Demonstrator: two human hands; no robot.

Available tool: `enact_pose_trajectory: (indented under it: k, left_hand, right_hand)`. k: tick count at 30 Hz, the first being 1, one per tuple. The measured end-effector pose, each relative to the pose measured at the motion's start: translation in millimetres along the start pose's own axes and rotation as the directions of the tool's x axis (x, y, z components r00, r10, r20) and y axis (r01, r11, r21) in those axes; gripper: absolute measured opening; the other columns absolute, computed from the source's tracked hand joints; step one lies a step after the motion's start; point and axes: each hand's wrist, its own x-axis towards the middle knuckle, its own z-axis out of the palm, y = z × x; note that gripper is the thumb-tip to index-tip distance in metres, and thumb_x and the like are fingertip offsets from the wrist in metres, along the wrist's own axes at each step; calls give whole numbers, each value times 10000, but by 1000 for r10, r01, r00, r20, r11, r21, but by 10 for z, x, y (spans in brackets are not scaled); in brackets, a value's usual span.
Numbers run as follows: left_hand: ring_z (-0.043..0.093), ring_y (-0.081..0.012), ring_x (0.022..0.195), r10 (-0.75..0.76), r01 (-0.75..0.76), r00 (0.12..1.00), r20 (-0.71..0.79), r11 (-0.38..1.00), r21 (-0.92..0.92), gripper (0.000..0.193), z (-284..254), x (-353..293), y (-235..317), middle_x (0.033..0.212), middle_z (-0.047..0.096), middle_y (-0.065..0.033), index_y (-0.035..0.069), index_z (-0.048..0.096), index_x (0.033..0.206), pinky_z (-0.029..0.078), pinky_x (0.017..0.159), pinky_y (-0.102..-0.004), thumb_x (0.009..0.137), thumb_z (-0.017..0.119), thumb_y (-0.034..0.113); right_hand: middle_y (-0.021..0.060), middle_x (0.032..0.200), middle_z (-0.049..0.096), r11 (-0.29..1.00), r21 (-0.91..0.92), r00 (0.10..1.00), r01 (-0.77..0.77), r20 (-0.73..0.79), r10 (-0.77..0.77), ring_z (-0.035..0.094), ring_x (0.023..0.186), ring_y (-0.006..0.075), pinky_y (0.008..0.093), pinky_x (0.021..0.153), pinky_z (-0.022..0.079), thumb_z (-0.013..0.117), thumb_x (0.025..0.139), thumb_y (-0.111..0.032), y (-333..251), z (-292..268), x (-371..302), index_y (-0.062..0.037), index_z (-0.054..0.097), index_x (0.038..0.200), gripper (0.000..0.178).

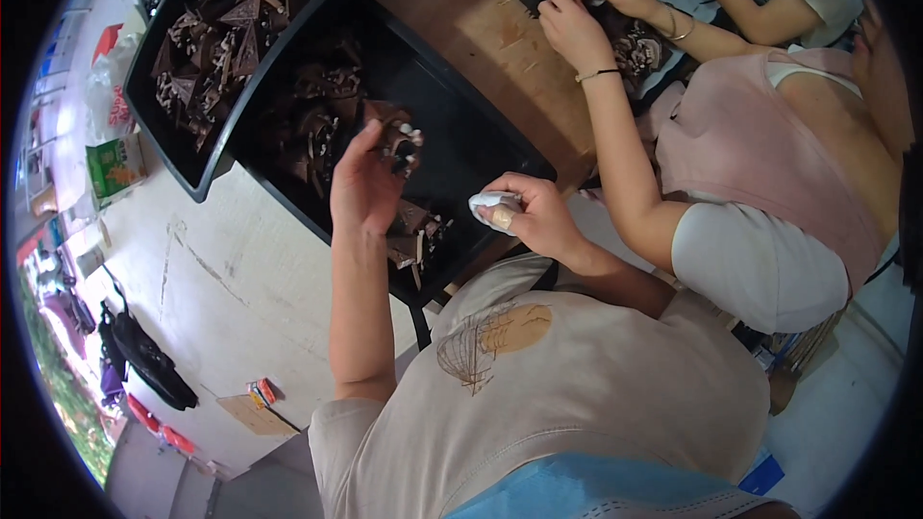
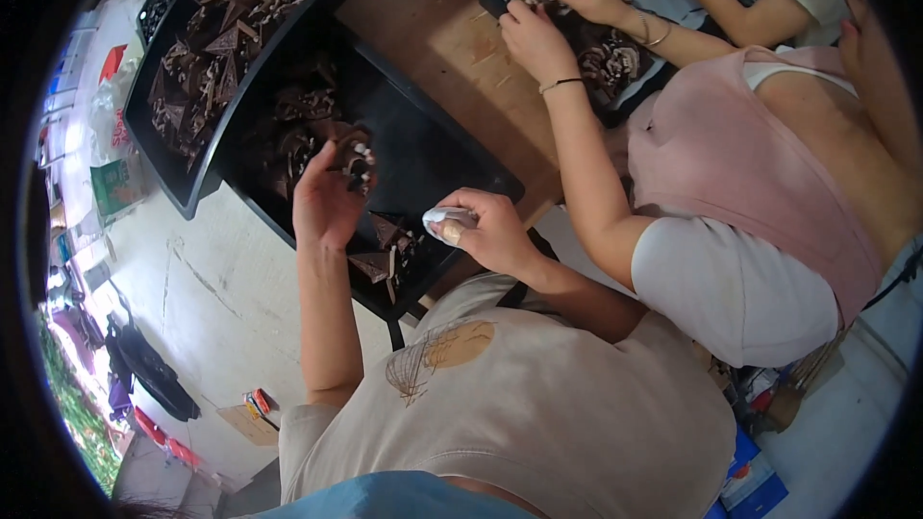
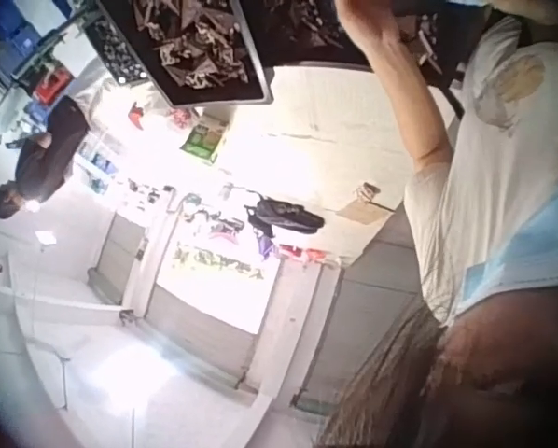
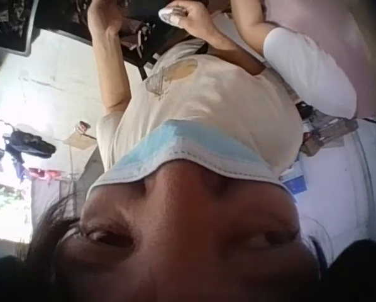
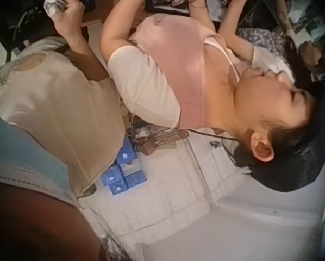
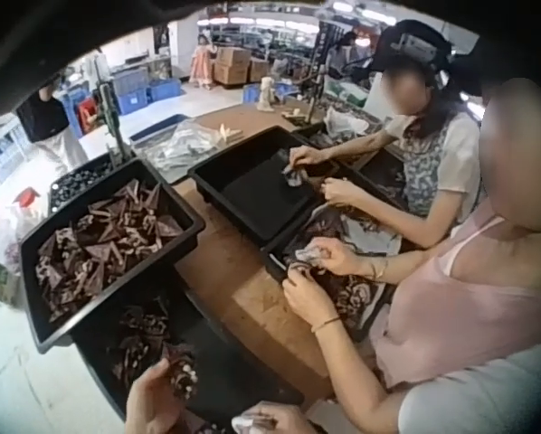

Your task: The person wipes small pyramid-shaped plastic parts clean with a white cloth.

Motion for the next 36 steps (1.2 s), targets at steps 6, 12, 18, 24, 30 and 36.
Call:
enact_pose_trajectory:
  k: [6,12,18,24,30,36]
  left_hand:
    - [632,-220,992,131,-130,991,-23,991,26,299,267,54,17,1062,674,-75,68,595,1152,488,803,-352,905,587,237]
    - [639,-215,986,36,-51,986,165,995,87,322,546,215,-35,1095,666,-75,71,580,1183,502,774,-341,908,581,239]
    - [636,-229,971,-19,6,983,184,998,69,342,588,244,-69,1103,656,-90,59,562,1206,506,776,-351,914,571,238]
    - [634,-241,971,-25,20,989,145,999,31,318,583,251,-79,1119,647,-93,104,568,1207,501,794,-367,915,569,230]
    - [650,-209,928,2,-1,996,91,1000,-13,281,664,224,-15,1032,676,-65,57,596,1122,494,754,-337,900,590,229]
    - [651,-187,922,57,-58,994,91,998,9,239,556,174,-17,1005,679,-57,62,603,1084,515,796,-353,896,603,208]
  right_hand:
    - [19,818,654,1000,-2,997,-13,82,13,570,754,63,237,673,466,706,821,-94,-94,52,-5,-14,670,934,143]
    - [42,835,674,1000,-21,1000,6,18,-6,594,754,72,244,679,476,703,825,-106,-59,-53,-16,-15,672,942,152]
    - [57,844,682,1000,-1,1000,-7,29,7,616,771,86,257,698,489,693,832,-122,-65,-54,-21,-11,675,948,162]
    - [47,840,674,1000,-5,997,2,71,-2,608,783,80,257,696,489,695,831,-114,-48,-62,2,-9,670,954,164]
    - [68,868,683,995,82,999,-51,16,50,608,804,91,259,730,496,693,818,-78,22,-89,-70,12,660,941,156]
    - [24,795,674,995,-14,994,-103,-23,103,586,733,59,226,649,478,693,834,-98,36,-247,-143,10,665,938,153]
